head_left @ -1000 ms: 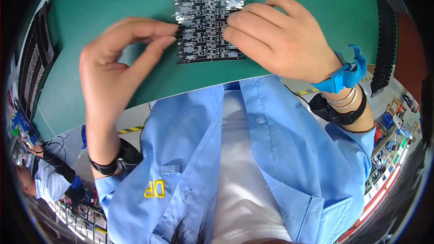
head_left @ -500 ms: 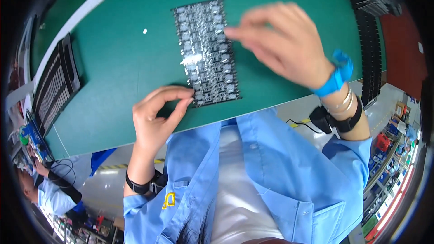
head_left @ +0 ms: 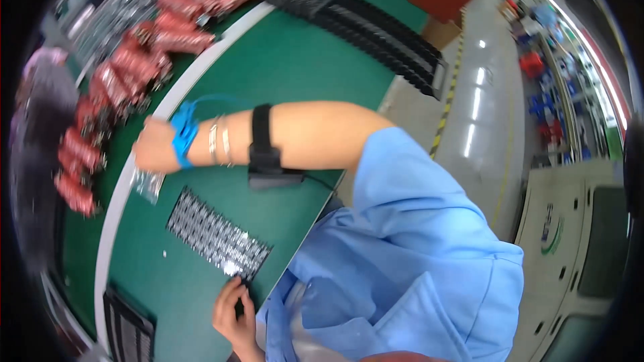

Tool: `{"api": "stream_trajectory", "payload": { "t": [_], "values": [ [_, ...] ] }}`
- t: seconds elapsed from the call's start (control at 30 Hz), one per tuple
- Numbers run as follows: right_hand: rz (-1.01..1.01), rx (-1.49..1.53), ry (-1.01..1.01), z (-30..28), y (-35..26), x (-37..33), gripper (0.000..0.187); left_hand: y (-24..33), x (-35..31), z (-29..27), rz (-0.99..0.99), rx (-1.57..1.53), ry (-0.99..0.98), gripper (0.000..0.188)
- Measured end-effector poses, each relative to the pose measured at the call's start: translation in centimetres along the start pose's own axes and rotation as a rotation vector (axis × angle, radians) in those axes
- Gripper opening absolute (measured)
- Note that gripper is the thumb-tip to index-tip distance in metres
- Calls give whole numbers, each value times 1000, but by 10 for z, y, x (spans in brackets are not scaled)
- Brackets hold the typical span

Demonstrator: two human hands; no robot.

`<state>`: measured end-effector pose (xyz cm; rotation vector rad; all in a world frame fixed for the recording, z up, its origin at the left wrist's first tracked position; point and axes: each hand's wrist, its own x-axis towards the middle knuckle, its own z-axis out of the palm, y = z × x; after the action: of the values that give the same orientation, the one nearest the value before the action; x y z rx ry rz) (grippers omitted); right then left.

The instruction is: The person picks up small metal components from a plastic bag and inserts them one by one into a circuit board. After filling the board, they place it onto a black tray and set the tray into a storage rack.

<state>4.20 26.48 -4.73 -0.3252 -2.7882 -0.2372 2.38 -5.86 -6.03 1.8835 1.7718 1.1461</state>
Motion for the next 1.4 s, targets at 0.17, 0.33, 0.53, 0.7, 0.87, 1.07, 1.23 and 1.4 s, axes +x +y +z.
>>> {"api": "stream_trajectory", "payload": {
  "t": [0.17,0.33,0.53,0.7,0.87,1.07,1.23,1.4],
  "values": [
    [-14,-57,-34,6,-7,-2,10,16,3,1,107,115,-58,12],
    [9,-69,-74,7,-14,-3,10,19,1,3,124,166,-87,13],
    [33,-87,-92,6,-15,4,8,19,1,6,127,229,-51,13],
    [49,-47,-78,11,0,7,9,20,10,4,119,191,-18,14],
    [147,233,-64,5,-2,10,15,20,2,-7,-11,176,19,14],
    [140,487,32,-26,27,-23,22,24,14,9,-149,114,96,12],
    [38,692,206,-91,-9,-84,17,25,10,12,-202,44,143,15],
    [116,1009,-138,-102,-74,-150,10,21,7,5,-265,123,140,15]
  ]
}}
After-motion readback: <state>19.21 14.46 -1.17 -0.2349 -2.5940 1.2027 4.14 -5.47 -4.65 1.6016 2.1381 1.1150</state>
